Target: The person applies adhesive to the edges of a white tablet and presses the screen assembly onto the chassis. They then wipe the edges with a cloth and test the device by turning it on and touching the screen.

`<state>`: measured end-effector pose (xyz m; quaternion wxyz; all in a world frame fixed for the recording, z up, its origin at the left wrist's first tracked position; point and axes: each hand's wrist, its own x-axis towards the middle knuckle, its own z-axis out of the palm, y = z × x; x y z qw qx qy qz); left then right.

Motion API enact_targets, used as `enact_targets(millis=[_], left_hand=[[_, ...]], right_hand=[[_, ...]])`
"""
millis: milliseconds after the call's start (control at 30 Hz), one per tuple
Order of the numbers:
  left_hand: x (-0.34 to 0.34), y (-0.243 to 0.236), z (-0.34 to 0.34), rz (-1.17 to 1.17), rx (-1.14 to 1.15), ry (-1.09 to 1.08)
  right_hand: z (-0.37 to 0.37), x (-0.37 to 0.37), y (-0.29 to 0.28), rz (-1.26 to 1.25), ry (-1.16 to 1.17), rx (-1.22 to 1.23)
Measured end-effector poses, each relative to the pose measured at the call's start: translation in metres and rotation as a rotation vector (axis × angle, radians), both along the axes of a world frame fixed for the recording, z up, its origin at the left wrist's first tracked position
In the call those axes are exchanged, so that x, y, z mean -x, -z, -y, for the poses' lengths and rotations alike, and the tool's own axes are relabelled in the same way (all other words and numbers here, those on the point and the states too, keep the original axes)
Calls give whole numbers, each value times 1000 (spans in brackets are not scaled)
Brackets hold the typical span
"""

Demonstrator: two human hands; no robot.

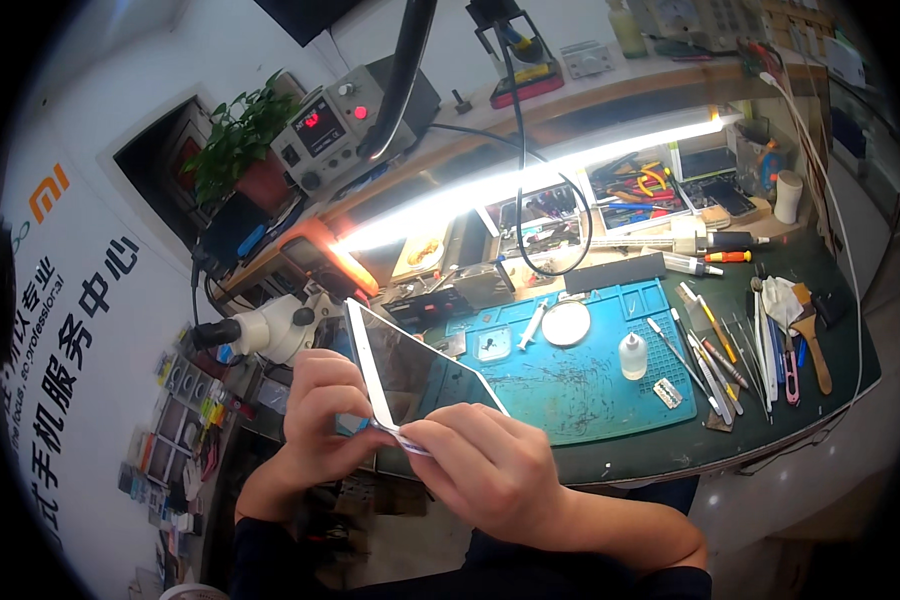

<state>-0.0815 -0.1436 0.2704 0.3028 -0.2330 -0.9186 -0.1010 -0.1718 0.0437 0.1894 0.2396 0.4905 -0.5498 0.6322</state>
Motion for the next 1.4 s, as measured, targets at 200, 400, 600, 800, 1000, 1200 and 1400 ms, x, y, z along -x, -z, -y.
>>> enact_targets(millis=[200,400,600,800,1000,1200,1400], left_hand=[[1,0,2,19,-8,13],[-2,0,2,21,1,-7],[-5,-2,4,37,13,-17],[-6,-2,5,36,31,-15],[-4,-4,4,20,-9,12],[-7,-6,2,23,0,-29],[-2,-8,3,15,20,-22]], right_hand=[[6,3,11,20,-46,55],[7,5,16,-9,-73,75],[11,6,14,-34,-88,105],[9,3,7,-22,-75,77],[5,-2,5,-13,-38,55],[5,3,6,75,-57,86],[6,10,7,166,-187,52]])
